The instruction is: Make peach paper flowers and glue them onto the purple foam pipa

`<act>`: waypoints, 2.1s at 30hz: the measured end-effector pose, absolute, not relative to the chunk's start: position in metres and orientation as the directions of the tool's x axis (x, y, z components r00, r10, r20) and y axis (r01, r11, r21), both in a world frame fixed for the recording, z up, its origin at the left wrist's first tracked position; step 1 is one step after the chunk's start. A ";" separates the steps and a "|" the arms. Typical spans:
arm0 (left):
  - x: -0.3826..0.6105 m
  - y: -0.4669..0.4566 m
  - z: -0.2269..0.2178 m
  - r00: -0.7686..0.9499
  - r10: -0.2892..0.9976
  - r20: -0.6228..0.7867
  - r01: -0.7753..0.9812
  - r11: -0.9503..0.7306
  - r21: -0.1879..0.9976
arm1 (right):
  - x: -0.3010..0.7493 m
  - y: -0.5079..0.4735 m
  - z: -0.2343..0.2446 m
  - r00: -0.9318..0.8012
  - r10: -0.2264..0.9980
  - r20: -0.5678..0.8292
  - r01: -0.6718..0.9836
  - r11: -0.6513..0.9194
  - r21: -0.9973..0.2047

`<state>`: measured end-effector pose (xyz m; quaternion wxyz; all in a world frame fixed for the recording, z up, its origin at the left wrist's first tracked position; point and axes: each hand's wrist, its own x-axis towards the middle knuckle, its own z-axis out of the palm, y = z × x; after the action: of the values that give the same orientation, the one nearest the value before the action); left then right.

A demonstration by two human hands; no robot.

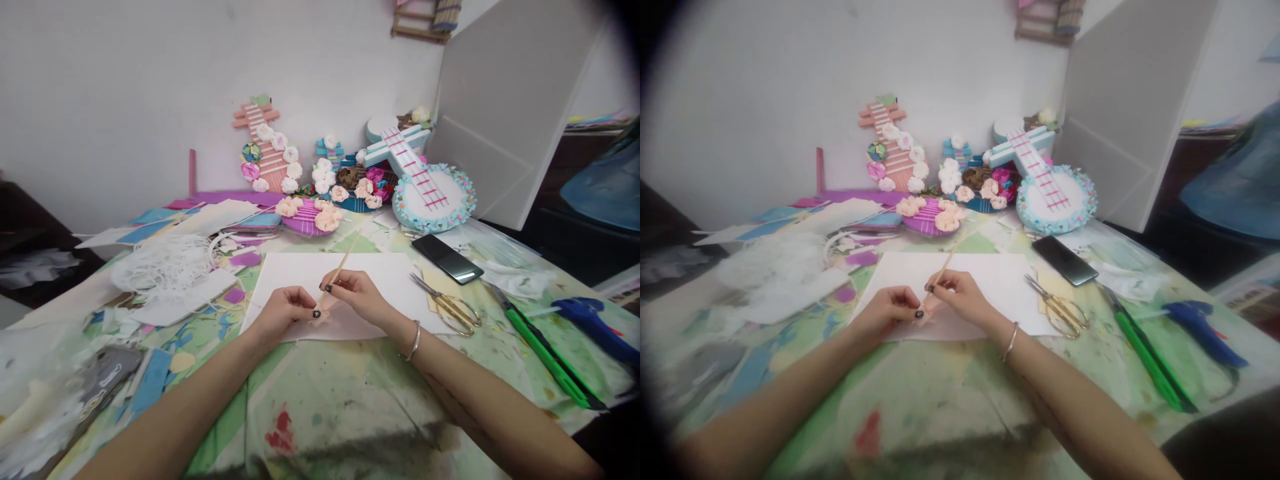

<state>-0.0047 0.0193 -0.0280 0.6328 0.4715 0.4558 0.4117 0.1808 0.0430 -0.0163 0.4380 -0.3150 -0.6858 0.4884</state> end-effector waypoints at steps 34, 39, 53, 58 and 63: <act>-0.008 0.024 -0.029 0.382 0.913 -0.144 -0.095 0.194 0.976 | 0.186 0.050 -0.017 -0.282 0.919 0.277 0.002 0.289 -0.957; -0.007 0.021 -0.026 0.319 0.938 -0.134 -0.035 0.153 0.988 | 0.186 0.051 -0.019 -0.273 0.923 0.272 -0.002 0.283 -0.959; 0.002 0.017 -0.028 0.142 0.976 0.167 0.176 -0.191 0.966 | 0.172 0.038 -0.021 -0.282 0.929 0.239 -0.044 0.236 -0.971; 0.001 0.018 -0.028 0.105 0.978 0.181 0.266 -0.203 0.942 | 0.172 0.039 -0.022 -0.199 0.954 0.226 -0.045 0.221 -0.974; 0.003 0.019 -0.028 0.107 0.985 0.132 0.251 -0.155 0.956 | 0.171 0.040 -0.023 -0.135 0.965 0.225 -0.054 0.220 -0.974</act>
<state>0.0031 0.0186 -0.0279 0.4149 0.6176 0.5004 0.4428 0.1714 0.0398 -0.0233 0.5261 -0.3947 -0.5772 0.4839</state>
